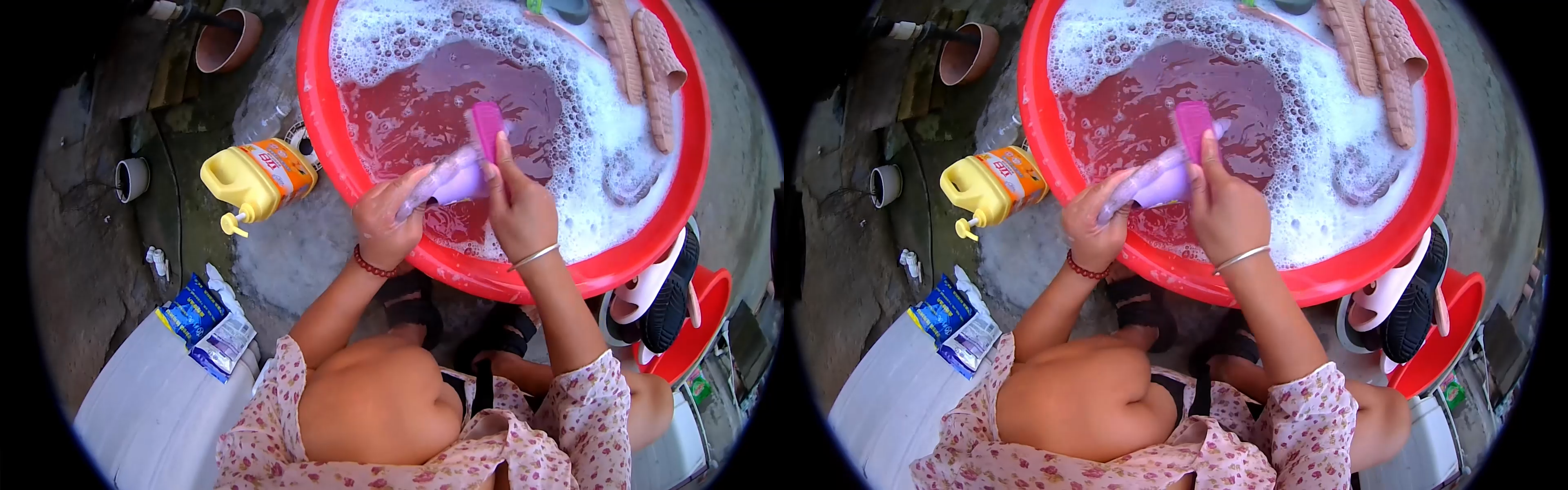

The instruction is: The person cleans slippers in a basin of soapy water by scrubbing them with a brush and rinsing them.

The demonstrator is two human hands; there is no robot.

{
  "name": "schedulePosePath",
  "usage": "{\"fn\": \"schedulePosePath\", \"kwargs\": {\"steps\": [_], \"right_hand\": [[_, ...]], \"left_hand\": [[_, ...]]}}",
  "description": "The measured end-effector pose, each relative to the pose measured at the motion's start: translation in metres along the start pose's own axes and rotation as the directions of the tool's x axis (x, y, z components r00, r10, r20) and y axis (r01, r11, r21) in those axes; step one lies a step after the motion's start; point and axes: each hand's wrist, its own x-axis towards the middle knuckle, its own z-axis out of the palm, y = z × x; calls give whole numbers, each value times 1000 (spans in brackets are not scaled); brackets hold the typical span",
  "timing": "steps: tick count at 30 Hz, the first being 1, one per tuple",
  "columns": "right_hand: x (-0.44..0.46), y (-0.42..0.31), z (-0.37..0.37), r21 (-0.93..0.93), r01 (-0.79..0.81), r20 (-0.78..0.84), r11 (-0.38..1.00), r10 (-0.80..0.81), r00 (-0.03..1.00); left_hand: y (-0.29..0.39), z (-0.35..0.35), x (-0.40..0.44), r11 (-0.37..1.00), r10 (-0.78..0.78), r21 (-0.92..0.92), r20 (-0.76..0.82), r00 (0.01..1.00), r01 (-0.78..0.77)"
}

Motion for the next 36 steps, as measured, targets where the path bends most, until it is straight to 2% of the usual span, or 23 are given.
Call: {"fn": "schedulePosePath", "kwargs": {"steps": [2,5,6,7,8,10,13,14,15,16,17,18,20,21,24,25,27,28,30,31,33,34,36], "right_hand": [[-29,-37,7,-5,203,-10,979,-203,979],[-31,-40,5,31,246,-55,969,-244,968],[-16,-25,-3,57,111,35,992,-113,993],[-2,-5,-5,76,25,16,997,-26,1000],[6,12,-6,-17,-55,39,998,56,998],[-3,6,-2,3,-47,15,999,47,999],[-39,-39,9,44,187,44,981,-188,981],[-43,-43,13,90,233,39,968,-237,971],[-36,-34,18,98,268,-98,958,-259,961],[-24,-23,12,68,166,-12,984,-166,986],[-11,-10,8,-4,70,7,998,-70,998],[4,8,4,-35,-45,48,998,46,998],[21,66,6,-28,-109,-39,994,108,993],[23,97,11,9,-58,-154,998,58,986],[23,98,-15,-52,-134,-253,990,117,960],[24,103,-10,3,-160,-268,987,155,951],[25,114,3,122,-208,-301,971,236,924],[19,101,6,348,-183,-214,920,268,940],[5,80,15,390,-185,-106,902,243,964],[-6,63,17,409,-56,-180,911,141,974],[-17,29,14,502,177,-321,847,-7,947],[-18,29,15,374,330,-387,867,-177,905],[-25,12,7,137,534,-329,834,-470,819]], "left_hand": [[1,1,-2,999,-51,3,-44,998,51],[7,-3,2,997,-71,-22,-22,997,71],[8,-4,2,997,-74,-27,-14,997,74],[7,-5,0,997,-73,-5,43,996,73],[7,-5,-1,998,-57,6,44,997,57],[5,-2,0,1000,-13,20,52,999,12],[-1,-4,-5,981,-192,36,94,977,189],[-1,-2,-4,986,-165,20,30,986,164],[2,0,-2,991,-137,7,-31,990,137],[4,2,1,994,-105,-5,-94,990,105],[4,4,3,998,-64,9,-64,996,65],[6,5,4,995,-96,31,-11,995,96],[8,7,4,986,-159,76,100,982,152],[5,9,4,972,-221,113,145,965,206],[3,14,7,960,-141,271,237,961,73],[9,12,11,927,-282,337,339,897,164],[15,13,16,901,-344,393,388,855,184],[16,13,19,886,-374,425,414,830,187],[14,13,24,849,-465,461,422,779,257],[13,13,25,827,-512,478,426,746,295],[9,15,23,869,-440,395,343,830,297],[8,15,21,886,-408,354,292,865,299],[10,11,23,890,-445,267,321,836,370]]}}
